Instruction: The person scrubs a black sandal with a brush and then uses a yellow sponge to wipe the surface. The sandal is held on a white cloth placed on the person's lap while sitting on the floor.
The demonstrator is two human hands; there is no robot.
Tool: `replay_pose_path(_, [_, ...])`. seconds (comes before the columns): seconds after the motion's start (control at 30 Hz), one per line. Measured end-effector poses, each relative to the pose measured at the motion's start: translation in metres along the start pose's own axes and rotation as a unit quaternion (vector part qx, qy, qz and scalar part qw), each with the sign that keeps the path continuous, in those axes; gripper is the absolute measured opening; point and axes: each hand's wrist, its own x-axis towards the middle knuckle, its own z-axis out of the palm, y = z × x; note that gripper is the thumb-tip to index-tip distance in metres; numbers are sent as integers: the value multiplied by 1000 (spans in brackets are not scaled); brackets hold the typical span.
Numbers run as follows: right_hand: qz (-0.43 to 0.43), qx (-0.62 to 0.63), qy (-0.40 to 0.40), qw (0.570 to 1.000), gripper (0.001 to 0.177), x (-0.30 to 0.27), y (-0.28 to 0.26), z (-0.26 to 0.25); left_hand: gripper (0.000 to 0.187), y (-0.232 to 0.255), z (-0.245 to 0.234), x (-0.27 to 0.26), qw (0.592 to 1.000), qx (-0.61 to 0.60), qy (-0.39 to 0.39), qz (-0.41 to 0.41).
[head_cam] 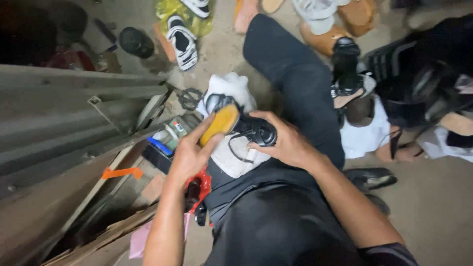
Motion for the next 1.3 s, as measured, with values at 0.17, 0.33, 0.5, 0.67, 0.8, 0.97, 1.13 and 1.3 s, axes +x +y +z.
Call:
replay_pose_path(0.17, [10, 6, 7, 1000, 72, -6, 24, 8, 46, 2, 9, -3, 997, -49, 49, 18])
replay_pose_path(0.33, [14, -21, 22, 999, 70, -13, 47, 15, 52, 21, 31, -23, 995, -73, -30, 54])
replay_pose_path(0.5, [-8, -28, 49, 998, 65, -13, 34, 16, 50, 11, 29, -23, 996, -74, -3, 42])
replay_pose_path(0.67, [-31, -75, 56, 995, 66, -6, 41, 18, 53, 20, 31, -23, 998, -50, 44, 4])
replay_pose_path(0.8, [-38, -79, 68, 994, 62, -12, 34, 22, 54, 10, 48, -29, 991, -124, 22, 32])
replay_pose_path(0.97, [-49, -65, 71, 994, 62, -12, 26, 22, 54, 10, 32, -33, 989, -148, 13, 24])
replay_pose_path(1.13, [-78, -87, 63, 991, 56, 0, 23, 21, 54, 25, 17, -31, 983, -180, -10, 22])
replay_pose_path(1.3, [-113, -132, 93, 980, 45, 1, 27, 33, 43, 20, 20, -25, 983, -136, 20, 124])
